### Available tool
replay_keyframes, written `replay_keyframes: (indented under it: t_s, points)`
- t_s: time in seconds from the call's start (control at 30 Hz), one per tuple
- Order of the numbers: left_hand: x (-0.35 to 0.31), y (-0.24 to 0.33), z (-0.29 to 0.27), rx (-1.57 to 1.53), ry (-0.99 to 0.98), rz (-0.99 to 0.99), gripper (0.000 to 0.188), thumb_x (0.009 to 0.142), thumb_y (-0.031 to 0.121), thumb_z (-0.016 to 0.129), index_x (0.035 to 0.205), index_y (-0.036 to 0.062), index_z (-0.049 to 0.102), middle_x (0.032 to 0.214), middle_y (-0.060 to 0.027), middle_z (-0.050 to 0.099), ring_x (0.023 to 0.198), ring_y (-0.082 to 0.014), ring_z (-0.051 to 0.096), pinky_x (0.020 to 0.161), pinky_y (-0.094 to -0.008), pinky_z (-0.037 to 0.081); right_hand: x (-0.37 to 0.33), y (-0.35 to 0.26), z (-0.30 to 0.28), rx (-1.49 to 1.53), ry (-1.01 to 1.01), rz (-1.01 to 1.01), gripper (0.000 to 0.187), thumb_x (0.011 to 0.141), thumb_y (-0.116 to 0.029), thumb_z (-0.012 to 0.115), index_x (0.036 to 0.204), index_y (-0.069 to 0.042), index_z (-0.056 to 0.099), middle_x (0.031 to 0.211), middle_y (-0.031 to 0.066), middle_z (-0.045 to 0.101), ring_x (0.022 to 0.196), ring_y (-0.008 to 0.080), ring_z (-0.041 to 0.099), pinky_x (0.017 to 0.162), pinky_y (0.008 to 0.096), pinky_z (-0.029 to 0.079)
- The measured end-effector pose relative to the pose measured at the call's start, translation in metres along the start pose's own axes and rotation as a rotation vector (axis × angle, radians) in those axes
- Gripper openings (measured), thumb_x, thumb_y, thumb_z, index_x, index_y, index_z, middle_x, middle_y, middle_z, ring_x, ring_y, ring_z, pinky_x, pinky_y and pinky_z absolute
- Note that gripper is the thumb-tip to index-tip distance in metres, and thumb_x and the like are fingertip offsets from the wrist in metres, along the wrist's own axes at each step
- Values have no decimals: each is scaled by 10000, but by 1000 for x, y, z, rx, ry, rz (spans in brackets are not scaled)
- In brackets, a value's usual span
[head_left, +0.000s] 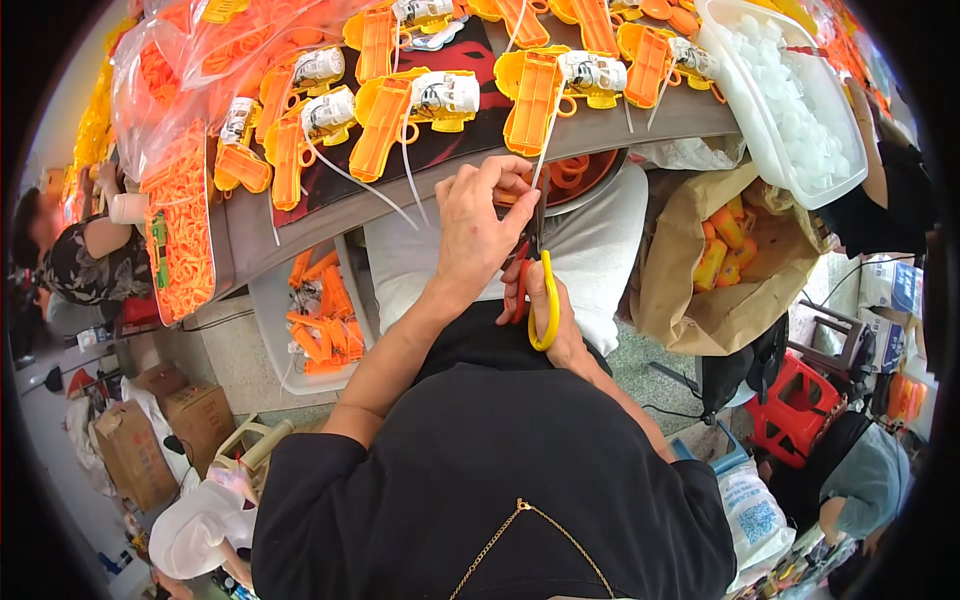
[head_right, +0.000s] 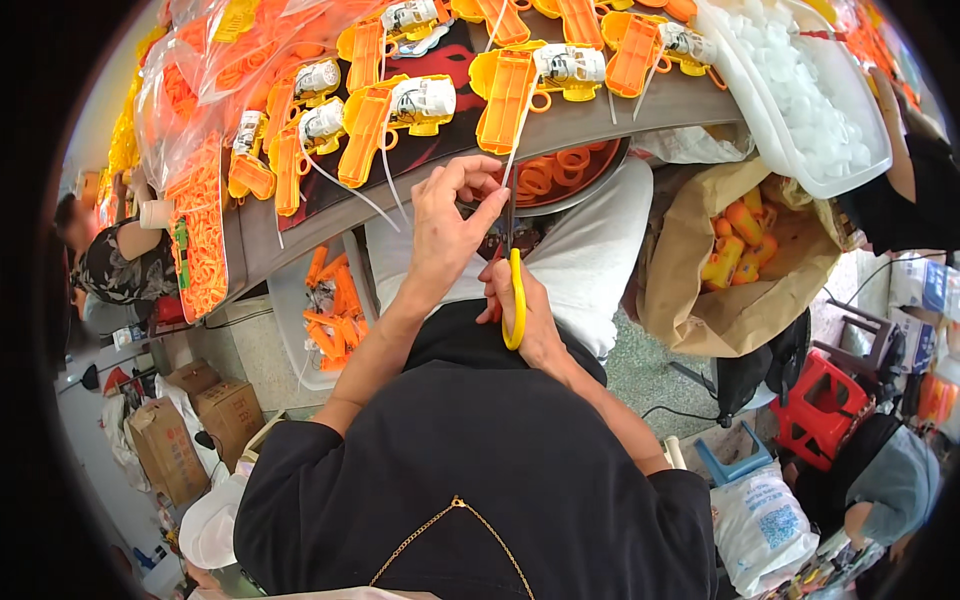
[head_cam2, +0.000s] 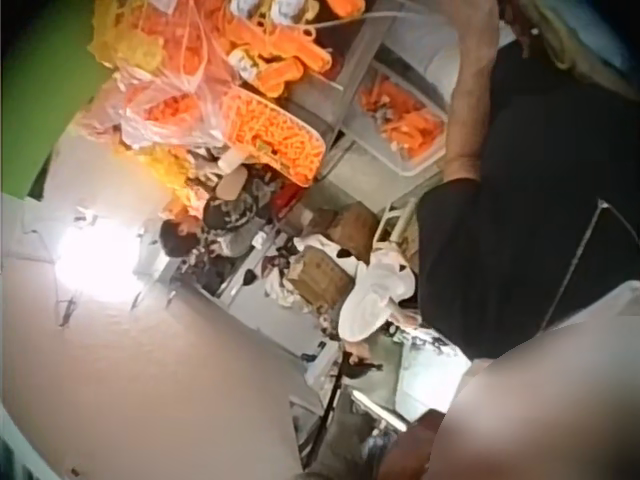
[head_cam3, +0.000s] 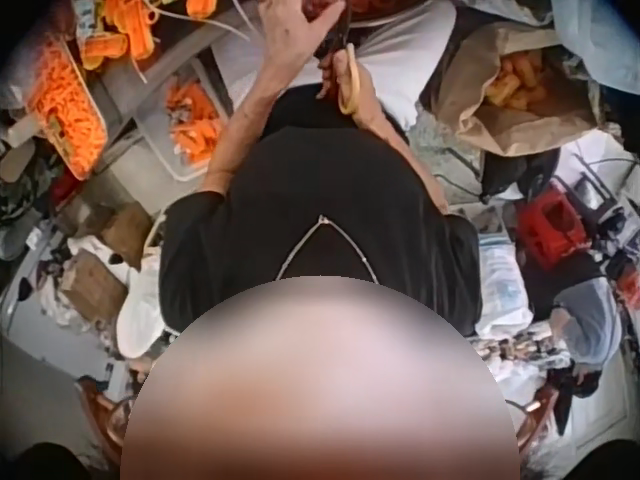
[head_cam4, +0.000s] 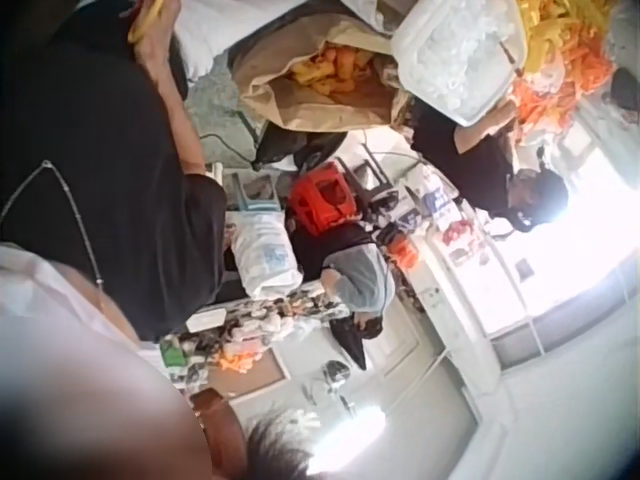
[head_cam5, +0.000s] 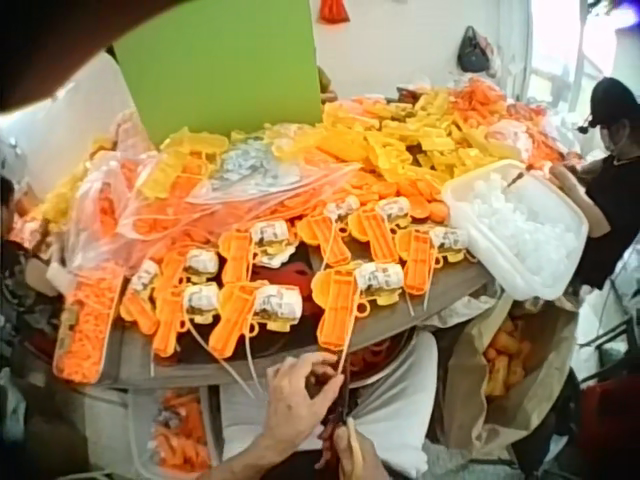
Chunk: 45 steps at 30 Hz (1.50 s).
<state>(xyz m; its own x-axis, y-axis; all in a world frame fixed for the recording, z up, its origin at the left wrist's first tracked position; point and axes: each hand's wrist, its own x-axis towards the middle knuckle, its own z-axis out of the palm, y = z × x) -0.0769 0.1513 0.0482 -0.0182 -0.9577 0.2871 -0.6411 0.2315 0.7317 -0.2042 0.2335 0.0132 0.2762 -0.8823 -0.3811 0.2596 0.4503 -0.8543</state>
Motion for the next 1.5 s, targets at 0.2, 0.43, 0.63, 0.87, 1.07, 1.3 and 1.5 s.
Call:
replay_keyframes:
  t_s: [0.2,0.43,0.63,0.87,1.07,1.3,1.5]
  points:
    - [-6,-1,3,16,36,43,151,868,178,754,997,108,718,855,27,688,790,-127,583,916,-326,365,-1,-5,-2,-101,43,37,644,1023,-630,392,978,-7,547,711,43,486,589,138,501,538,271,460]
    - [-5,-4,4,-4,39,36,142,867,167,752,988,99,723,863,20,699,802,-119,597,928,-320,371,4,-1,-1,-37,76,30,584,1024,-585,456,966,-13,558,743,28,479,551,106,496,495,257,461]
    - [-5,-1,-1,-12,46,25,126,857,164,750,969,111,725,832,33,697,834,-139,599,927,-338,347,4,1,0,-40,64,20,580,1025,-585,454,914,-22,539,687,31,471,516,120,490,444,256,416]
    - [-12,-12,-39,88,211,214,50,840,115,709,888,128,709,812,15,667,843,-191,583,882,-356,353,2,2,-2,-25,66,-22,550,1032,-555,463,858,-35,515,636,22,450,477,113,450,417,250,394]
    - [-25,-62,-76,414,461,-21,69,852,182,715,898,135,695,935,-2,597,921,-221,537,865,-393,351,35,-15,38,-195,-323,74,568,1045,-550,431,1030,8,539,848,58,499,671,130,526,627,289,519]
    - [-34,-76,-84,461,390,-67,63,868,189,725,915,148,734,951,23,600,950,-199,534,896,-385,346,41,5,77,-268,-332,166,730,998,-698,350,1026,9,529,849,79,494,644,149,525,637,318,554]
    - [-42,-81,-90,342,355,-97,63,853,196,738,875,138,729,946,14,604,956,-216,527,900,-403,339,34,14,83,-240,-346,201,719,1003,-685,358,998,16,515,790,71,483,623,145,518,617,330,567]
